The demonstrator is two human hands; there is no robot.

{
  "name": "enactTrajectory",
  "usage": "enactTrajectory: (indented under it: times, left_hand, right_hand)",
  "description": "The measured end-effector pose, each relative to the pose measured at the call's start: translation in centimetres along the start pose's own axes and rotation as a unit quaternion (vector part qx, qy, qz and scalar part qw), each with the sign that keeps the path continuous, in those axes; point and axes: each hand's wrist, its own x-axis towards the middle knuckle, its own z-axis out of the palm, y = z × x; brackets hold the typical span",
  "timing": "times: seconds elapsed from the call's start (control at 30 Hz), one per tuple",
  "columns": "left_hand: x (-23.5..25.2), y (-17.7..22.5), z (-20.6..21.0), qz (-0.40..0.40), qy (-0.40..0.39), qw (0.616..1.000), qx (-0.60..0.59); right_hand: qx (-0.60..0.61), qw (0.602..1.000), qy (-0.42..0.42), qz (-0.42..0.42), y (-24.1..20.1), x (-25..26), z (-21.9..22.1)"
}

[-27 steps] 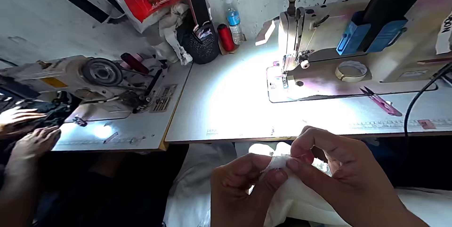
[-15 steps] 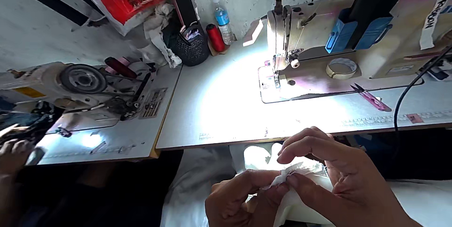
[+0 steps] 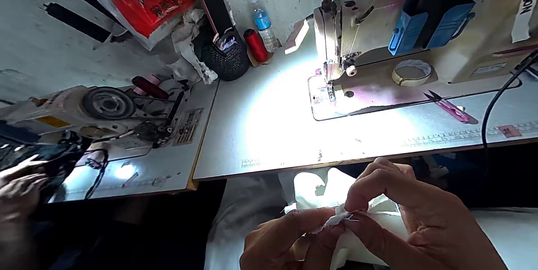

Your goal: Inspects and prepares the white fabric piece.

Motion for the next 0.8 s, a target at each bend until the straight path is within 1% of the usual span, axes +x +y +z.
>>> enactTrajectory:
  times: [0.23,0.47,0.53,0.7,0.8]
  left_hand:
    - [-0.26,-0.08,-0.17,0.015,-0.007,1.0,0.026]
    - [-0.04,-0.2,-0.64,0.023,-0.025,0.999,0.025]
    - [-0.07,-0.18,-0.7,0.021,-0.03,0.999,0.026]
    - [-0.11,-0.08,-0.75,0.017,-0.023,0.999,0.022]
    - [-0.17,-0.14,-0.82,0.02,-0.024,0.999,0.027]
  right_hand:
    - [0.01,0.999,-0.028,0.025,-0.51,-0.12,-0.15]
    - [0.013,0.995,-0.082,0.051,-1.02,0.31,-0.85]
    - [0.023,0.996,-0.074,0.041,-0.81,0.34,-0.75]
    - [0.021,0.999,-0.023,0.007,-0.37,0.19,0.0]
    - [0.004,1.0,-0.018,0.005,-0.58,0.15,0.11]
